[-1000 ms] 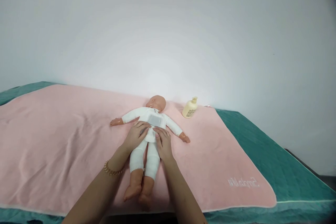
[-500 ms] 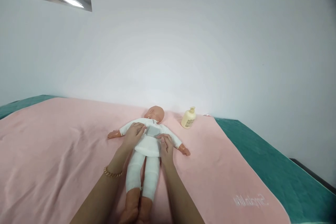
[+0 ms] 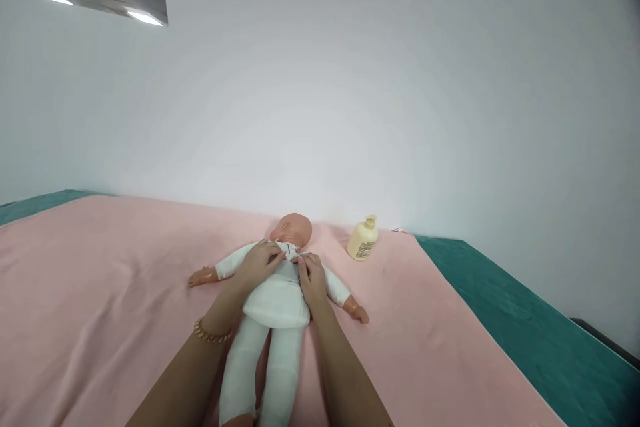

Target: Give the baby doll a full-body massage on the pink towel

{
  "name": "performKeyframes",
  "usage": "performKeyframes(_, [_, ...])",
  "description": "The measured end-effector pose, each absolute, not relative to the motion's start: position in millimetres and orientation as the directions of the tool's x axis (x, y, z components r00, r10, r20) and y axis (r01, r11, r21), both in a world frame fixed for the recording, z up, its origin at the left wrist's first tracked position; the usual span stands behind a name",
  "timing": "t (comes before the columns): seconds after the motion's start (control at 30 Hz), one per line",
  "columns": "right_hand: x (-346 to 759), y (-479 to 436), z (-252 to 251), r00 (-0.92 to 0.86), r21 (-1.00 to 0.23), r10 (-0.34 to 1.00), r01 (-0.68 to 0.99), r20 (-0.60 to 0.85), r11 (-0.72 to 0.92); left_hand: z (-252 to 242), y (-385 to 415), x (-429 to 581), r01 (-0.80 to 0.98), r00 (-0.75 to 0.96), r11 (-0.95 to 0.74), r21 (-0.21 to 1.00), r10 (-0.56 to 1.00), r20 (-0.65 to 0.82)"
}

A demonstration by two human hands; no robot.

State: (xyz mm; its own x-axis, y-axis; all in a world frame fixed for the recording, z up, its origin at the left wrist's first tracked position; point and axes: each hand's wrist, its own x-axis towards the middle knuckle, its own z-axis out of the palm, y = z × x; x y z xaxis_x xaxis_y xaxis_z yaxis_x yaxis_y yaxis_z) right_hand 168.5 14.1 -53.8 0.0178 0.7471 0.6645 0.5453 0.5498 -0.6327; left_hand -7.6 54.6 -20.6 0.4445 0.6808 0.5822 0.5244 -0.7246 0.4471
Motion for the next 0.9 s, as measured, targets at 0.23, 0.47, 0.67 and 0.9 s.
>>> performKeyframes(0.23, [167,13,-51,-0.004,-0.668,0.803,0.552,0.596,0.499,-28,52,-5,0.577,0.458,-0.696,0.427,0.709,0.537])
performKeyframes(0.47, [167,9,-48,0.019,-0.675,0.781,0.518,0.624,0.526,-33,49,-9,0.511,0.373,-0.744,0.431,0.643,0.669])
performKeyframes(0.67, [168,9,-48,-0.033,-0.654,0.776,0.516,0.63,0.553,-36,51,-11,0.504,0.383,-0.737,0.452,0.659,0.648])
performKeyframes(0.9, [168,12,-48,-0.081,-0.678,0.818,0.516,0.57,0.524,-33,50,-11,0.546,0.386,-0.675,0.496,0.728,0.566])
